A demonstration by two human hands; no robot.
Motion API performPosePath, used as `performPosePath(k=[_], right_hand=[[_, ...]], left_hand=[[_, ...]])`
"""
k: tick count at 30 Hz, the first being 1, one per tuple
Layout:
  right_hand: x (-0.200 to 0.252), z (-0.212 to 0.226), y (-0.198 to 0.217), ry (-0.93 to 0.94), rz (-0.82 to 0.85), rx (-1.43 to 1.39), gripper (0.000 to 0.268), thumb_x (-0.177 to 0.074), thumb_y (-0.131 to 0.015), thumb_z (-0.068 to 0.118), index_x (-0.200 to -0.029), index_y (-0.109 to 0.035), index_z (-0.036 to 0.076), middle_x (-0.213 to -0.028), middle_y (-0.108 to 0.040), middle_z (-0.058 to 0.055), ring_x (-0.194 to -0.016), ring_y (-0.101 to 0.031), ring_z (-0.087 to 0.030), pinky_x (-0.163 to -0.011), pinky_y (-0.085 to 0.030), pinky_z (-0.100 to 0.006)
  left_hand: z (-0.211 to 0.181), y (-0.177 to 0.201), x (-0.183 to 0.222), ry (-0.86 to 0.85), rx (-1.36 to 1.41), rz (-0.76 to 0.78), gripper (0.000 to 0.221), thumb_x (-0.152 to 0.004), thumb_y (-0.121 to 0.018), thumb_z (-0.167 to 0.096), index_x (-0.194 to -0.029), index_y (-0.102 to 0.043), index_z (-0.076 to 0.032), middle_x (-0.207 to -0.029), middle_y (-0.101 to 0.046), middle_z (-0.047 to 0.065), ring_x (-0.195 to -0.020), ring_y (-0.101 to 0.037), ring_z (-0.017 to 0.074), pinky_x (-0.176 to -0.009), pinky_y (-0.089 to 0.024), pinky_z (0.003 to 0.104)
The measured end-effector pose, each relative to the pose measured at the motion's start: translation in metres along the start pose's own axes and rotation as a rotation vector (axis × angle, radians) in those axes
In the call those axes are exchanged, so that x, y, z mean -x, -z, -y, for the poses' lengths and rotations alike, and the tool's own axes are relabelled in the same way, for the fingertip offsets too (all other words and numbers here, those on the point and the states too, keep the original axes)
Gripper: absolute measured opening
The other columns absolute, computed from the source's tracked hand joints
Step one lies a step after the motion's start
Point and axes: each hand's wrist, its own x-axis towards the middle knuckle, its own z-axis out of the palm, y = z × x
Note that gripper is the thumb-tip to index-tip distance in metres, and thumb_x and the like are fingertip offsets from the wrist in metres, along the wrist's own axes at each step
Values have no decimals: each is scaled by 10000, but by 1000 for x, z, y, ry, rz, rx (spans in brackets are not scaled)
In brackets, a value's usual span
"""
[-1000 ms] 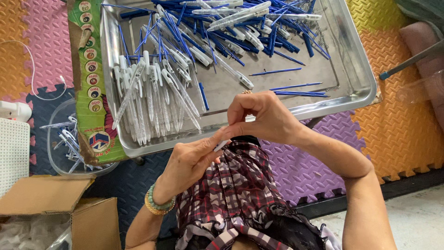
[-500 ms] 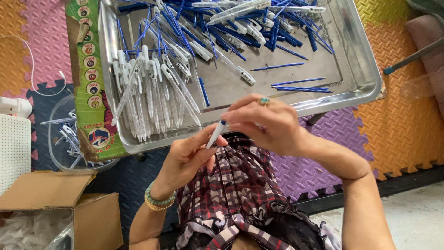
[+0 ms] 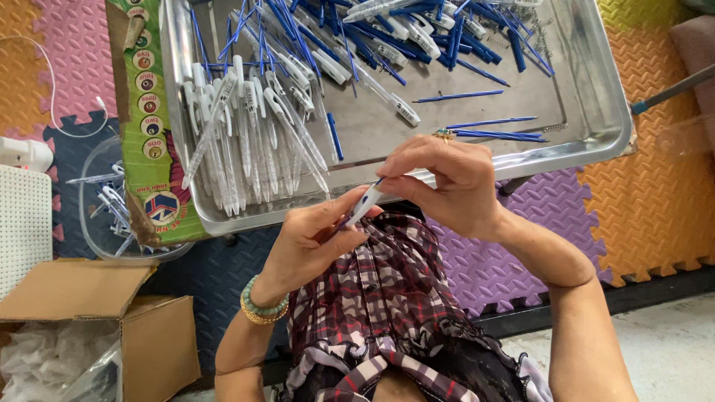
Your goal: The person assembles pens by inserting ink cartridges into pen barrels and snapping them into place.
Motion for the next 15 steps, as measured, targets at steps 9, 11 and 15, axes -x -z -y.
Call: performPosePath(k=[9, 11, 15], right_hand=[[7, -1, 0, -139, -29, -35, 188, -908, -911, -60, -1044, -782, -69, -928, -787, -181, -847, -766, -199, -861, -654, -352], [7, -4, 2, -154, -25, -63, 188, -920, -896, -70, -1062, -773, -75, -936, -789, -178, -855, -775, -202, -869, -659, -356], [7, -4, 4, -167, -35, -176, 193, -936, -864, -98, -1069, -725, -124, -946, -779, -198, -858, -780, -222, -884, -669, -380]], left_hand=[[4, -5, -2, 11, 62, -28, 431, -1050, -688, 36, -1479, -653, 52, -1109, -817, 263, -650, -774, 194, -561, -609, 296], [4, -6, -1, 14, 46, -34, 409, -1063, -670, 18, -1470, -658, 55, -1069, -819, 250, -625, -763, 180, -538, -597, 289], [3, -6, -2, 14, 47, -25, 389, -1083, -641, -5, -1468, -662, 48, -1009, -817, 230, -571, -723, 158, -512, -560, 272]])
